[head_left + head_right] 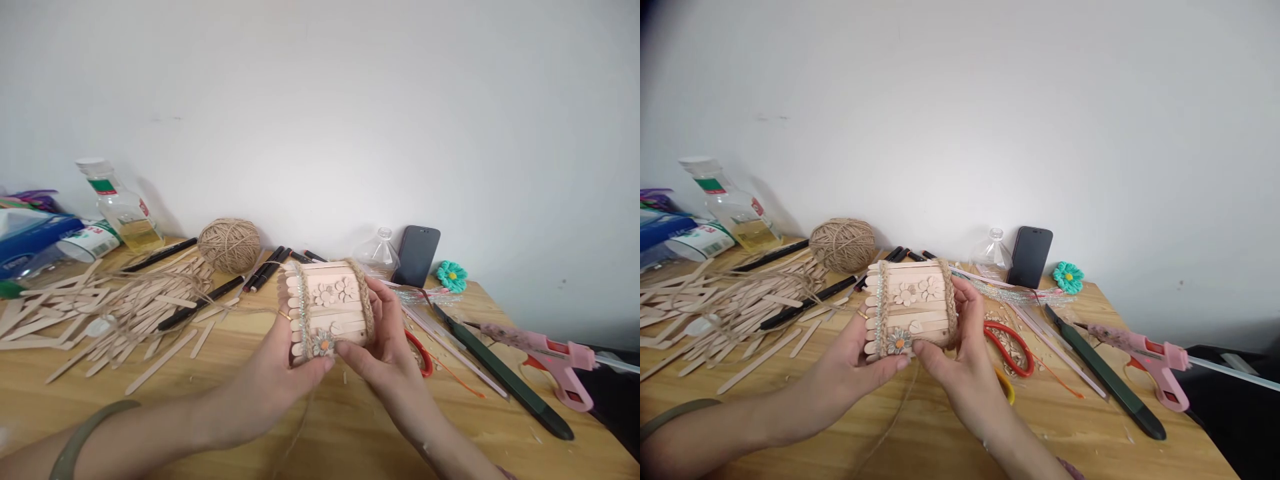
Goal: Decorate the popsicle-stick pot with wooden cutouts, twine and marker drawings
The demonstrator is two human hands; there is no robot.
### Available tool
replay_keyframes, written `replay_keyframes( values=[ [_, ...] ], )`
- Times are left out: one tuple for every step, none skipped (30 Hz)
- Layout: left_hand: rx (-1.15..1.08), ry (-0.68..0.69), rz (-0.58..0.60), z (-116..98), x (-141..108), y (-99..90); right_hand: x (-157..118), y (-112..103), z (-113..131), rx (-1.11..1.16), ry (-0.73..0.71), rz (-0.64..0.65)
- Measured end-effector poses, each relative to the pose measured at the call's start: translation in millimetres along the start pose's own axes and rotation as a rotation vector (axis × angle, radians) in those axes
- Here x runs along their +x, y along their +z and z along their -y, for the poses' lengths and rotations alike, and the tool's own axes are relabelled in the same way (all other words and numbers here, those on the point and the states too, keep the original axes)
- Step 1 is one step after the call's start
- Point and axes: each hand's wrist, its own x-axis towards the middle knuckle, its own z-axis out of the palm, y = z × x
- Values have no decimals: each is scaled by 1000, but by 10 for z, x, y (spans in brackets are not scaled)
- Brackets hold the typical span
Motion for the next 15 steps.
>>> replay_keyframes(
  values=[
    [-1,7,8,9,0,0,-2,2,-4,5,5,2],
    [-3,11,16,18,-1,1,-4,6,-7,8,9,3],
    [-6,14,22,26,-3,2,-7,10,-8,13,14,3],
    [-8,16,25,33,-5,3,-9,16,-8,18,20,2],
    [-7,14,25,39,-7,4,-11,24,-7,24,26,1],
    [-2,14,26,43,-10,4,-12,33,-6,29,32,-4],
    [5,14,29,46,-12,2,-12,42,-4,31,37,-9],
    [12,14,33,49,-12,-1,-11,52,-2,28,39,-18],
    [17,15,37,52,-12,-5,-10,61,-1,21,38,-28],
    [24,13,39,55,-10,-11,-8,68,-1,12,38,-35],
    [30,9,39,59,-8,-17,-6,73,-2,2,37,-40],
    [38,3,36,63,-5,-24,-4,75,-5,-7,34,-42],
    [46,-4,30,67,-2,-30,-2,75,-8,-16,30,-42],
    [55,-6,25,71,0,-35,-1,72,-12,-22,25,-42],
    [63,-3,24,73,2,-38,1,68,-16,-28,17,-43]
  ],
)
